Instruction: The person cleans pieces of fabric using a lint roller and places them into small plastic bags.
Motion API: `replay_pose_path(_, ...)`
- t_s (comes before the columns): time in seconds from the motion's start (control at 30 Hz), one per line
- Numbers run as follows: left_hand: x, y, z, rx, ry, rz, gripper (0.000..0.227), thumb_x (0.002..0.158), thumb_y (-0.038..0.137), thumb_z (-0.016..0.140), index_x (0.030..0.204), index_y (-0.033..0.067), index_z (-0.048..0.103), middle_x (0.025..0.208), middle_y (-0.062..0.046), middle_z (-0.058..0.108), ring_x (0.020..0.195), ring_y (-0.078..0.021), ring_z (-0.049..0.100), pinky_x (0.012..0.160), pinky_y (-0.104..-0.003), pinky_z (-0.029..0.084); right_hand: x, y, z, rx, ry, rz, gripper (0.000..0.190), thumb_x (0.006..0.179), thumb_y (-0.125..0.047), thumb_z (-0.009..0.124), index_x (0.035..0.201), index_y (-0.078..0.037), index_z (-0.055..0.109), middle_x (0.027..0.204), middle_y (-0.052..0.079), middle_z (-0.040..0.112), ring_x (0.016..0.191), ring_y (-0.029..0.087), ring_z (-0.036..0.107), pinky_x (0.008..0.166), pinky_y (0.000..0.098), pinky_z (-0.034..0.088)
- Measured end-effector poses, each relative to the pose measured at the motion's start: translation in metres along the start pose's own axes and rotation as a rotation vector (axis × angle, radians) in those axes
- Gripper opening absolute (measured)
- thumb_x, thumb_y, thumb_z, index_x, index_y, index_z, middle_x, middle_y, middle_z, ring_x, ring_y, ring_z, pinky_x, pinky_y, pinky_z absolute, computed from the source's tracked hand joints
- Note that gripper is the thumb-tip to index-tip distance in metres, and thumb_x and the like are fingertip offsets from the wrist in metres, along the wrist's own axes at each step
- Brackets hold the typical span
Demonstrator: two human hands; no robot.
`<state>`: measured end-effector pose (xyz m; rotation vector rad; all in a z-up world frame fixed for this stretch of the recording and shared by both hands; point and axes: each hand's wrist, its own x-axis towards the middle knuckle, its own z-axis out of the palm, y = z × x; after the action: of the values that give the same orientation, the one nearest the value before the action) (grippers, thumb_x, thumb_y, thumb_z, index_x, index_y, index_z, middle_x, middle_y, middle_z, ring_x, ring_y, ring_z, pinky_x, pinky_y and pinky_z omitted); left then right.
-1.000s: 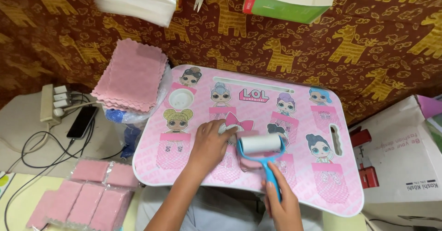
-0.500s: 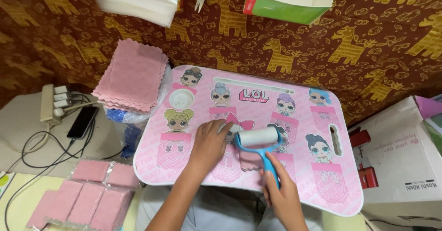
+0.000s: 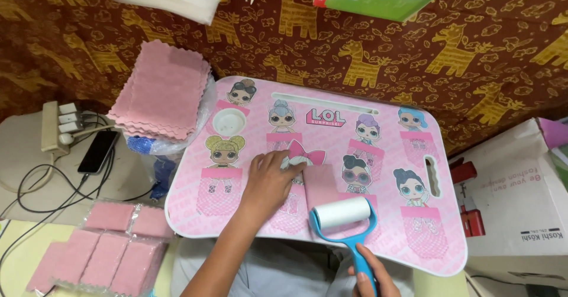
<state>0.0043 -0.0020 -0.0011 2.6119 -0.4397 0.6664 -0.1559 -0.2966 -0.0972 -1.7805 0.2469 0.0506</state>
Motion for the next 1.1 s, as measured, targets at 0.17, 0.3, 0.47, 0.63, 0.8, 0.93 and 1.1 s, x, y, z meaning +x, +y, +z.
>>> replay_pose_path(0.17, -0.001, -0.001, 0.002, 0.019, -0.002, 0.007, 0.039, 0.082, 0.014, 0.066, 0.120, 0.0192, 0.075, 0.125, -0.011, 0.060, 0.117, -0.0284, 0.055, 0.102, -0.048, 0.038, 0.025, -0.080, -0.008, -0.001, -0.100, 0.091, 0.053, 0.086, -0.007, 0.060, 0.139, -0.007, 0.067, 0.085, 0.019, 0.080, 0.046, 0.019, 0.052, 0.043, 0.0299, 0.041)
replay_pose_path(0.3, -0.002, -0.003, 0.000, 0.004, 0.058, 0.034, 0.048, 0.082, 0.008, 0.065, 0.130, 0.0139, 0.067, 0.124, -0.010, 0.062, 0.112, -0.0266, 0.058, 0.100, -0.043, 0.040, 0.065, -0.163, 0.004, -0.205, -0.278, 0.062, 0.049, 0.088, -0.010, 0.063, 0.135, -0.017, 0.076, 0.073, 0.011, 0.074, 0.050, 0.016, 0.049, 0.046, 0.0277, 0.034)
replay_pose_path(0.47, -0.001, -0.006, -0.007, -0.069, -0.095, -0.038, 0.050, 0.088, 0.005, 0.055, 0.135, 0.0181, 0.064, 0.131, -0.009, 0.061, 0.126, -0.0286, 0.054, 0.108, -0.050, 0.036, 0.105, -0.204, 0.016, -0.244, -0.431, -0.067, 0.047, 0.089, -0.012, 0.061, 0.134, -0.012, 0.074, 0.094, 0.019, 0.079, 0.067, 0.023, 0.059, 0.064, 0.0365, 0.047)
replay_pose_path(0.63, 0.002, -0.003, -0.019, -0.114, -0.297, -0.054, 0.053, 0.093, 0.005, 0.052, 0.140, 0.0260, 0.063, 0.140, -0.012, 0.057, 0.139, -0.0326, 0.045, 0.114, -0.059, 0.030, 0.140, -0.162, -0.021, -0.081, -0.541, -0.097, 0.044, 0.090, -0.006, 0.057, 0.132, -0.005, 0.072, 0.073, 0.015, 0.069, 0.041, 0.012, 0.045, 0.043, 0.0277, 0.042)
replay_pose_path(0.8, 0.003, -0.004, -0.010, -0.073, -0.283, -0.036, 0.046, 0.091, 0.007, 0.053, 0.128, 0.0264, 0.072, 0.139, -0.012, 0.058, 0.137, -0.0330, 0.047, 0.112, -0.059, 0.031, 0.154, -0.125, -0.063, -0.091, -0.549, -0.060, 0.047, 0.084, 0.001, 0.059, 0.128, 0.000, 0.074, 0.078, 0.024, 0.070, 0.033, 0.017, 0.047, 0.030, 0.0302, 0.038)
replay_pose_path(0.93, 0.001, -0.004, -0.009, -0.077, -0.263, -0.035, 0.046, 0.091, 0.007, 0.051, 0.128, 0.0262, 0.072, 0.138, -0.012, 0.058, 0.137, -0.0325, 0.047, 0.112, -0.058, 0.032, 0.153, -0.145, -0.045, -0.093, -0.564, -0.069, 0.046, 0.085, 0.000, 0.059, 0.129, 0.001, 0.074, 0.076, 0.024, 0.070, 0.032, 0.017, 0.047, 0.030, 0.0301, 0.038)
replay_pose_path(1.1, 0.001, -0.012, -0.005, -0.087, -0.295, -0.079, 0.054, 0.093, 0.007, 0.050, 0.145, 0.0213, 0.058, 0.142, -0.011, 0.055, 0.142, -0.0285, 0.044, 0.115, -0.055, 0.030, 0.158, -0.171, -0.001, -0.082, -0.625, -0.094, 0.046, 0.087, -0.002, 0.060, 0.132, -0.002, 0.071, 0.078, 0.024, 0.071, 0.035, 0.018, 0.047, 0.029, 0.0285, 0.033)
